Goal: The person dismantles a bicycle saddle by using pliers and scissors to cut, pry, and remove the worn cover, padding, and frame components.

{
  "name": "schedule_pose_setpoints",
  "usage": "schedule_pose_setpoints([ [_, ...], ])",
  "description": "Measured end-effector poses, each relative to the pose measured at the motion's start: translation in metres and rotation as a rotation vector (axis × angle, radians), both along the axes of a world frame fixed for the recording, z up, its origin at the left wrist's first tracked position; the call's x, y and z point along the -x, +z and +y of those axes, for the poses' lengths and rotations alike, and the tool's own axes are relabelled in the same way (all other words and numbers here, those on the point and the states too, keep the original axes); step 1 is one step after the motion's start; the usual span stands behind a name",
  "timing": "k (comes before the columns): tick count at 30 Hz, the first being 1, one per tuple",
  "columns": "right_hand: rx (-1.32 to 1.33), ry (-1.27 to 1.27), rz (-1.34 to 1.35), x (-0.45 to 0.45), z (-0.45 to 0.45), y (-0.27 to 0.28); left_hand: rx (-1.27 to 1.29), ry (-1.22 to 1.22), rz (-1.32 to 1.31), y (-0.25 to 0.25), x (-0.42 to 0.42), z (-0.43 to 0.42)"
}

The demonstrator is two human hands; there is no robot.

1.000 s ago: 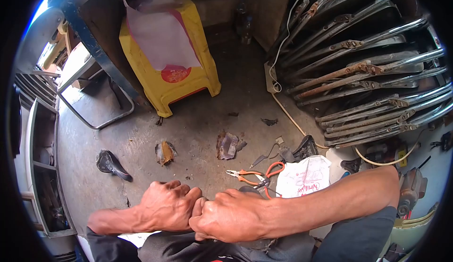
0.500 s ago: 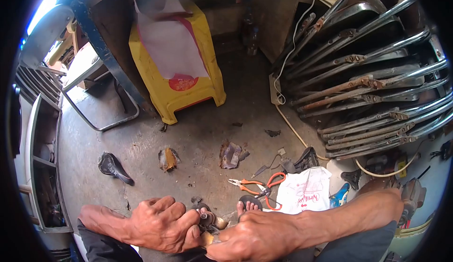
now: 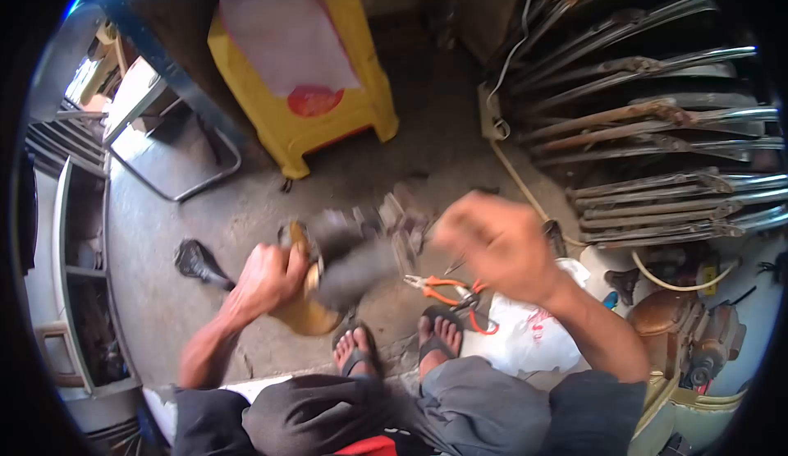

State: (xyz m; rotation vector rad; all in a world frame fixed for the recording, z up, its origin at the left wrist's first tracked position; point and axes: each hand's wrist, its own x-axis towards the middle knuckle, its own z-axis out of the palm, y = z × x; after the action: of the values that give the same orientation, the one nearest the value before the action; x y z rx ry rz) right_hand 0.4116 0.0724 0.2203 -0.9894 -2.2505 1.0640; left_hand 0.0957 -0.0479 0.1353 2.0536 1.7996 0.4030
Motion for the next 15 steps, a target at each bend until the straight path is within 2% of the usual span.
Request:
schedule_pose_setpoints([
  [1,0.028,-0.209,0.074,-0.003,0.008,-0.023,-0.03,0.117,-0.046,-0.03,0.008,-0.001],
  [2,0.089,-0.278,0.094,-0.011,0.012,-0.038,0.132,0.384,-0.128,-0.037,0.003,0.002],
  [3,0.108,-0.268,0.09,-0.008,0.007,-0.057,0.2,0.51,-0.175,-0.043,-0.003,0.001],
  [5,0.249,-0.342,0.28,0.0,-0.003,-0.098,0.406,0.789,-0.362,-0.068,-0.013,-0.003],
  [7,0.461,-0.327,0.261,0.01,-0.014,-0.118,0.448,0.844,-0.545,-0.096,-0.025,-0.009],
  [9,0.584,-0.248,0.247,0.019,-0.021,-0.135,0.435,0.805,-0.595,-0.1,-0.042,-0.01],
  [12,0.521,-0.092,0.162,0.028,-0.03,-0.157,0.494,0.737,-0.564,-0.095,-0.056,-0.009],
  [15,0.419,-0.016,0.081,0.032,-0.043,-0.147,0.493,0.694,-0.563,-0.098,-0.06,-0.01],
])
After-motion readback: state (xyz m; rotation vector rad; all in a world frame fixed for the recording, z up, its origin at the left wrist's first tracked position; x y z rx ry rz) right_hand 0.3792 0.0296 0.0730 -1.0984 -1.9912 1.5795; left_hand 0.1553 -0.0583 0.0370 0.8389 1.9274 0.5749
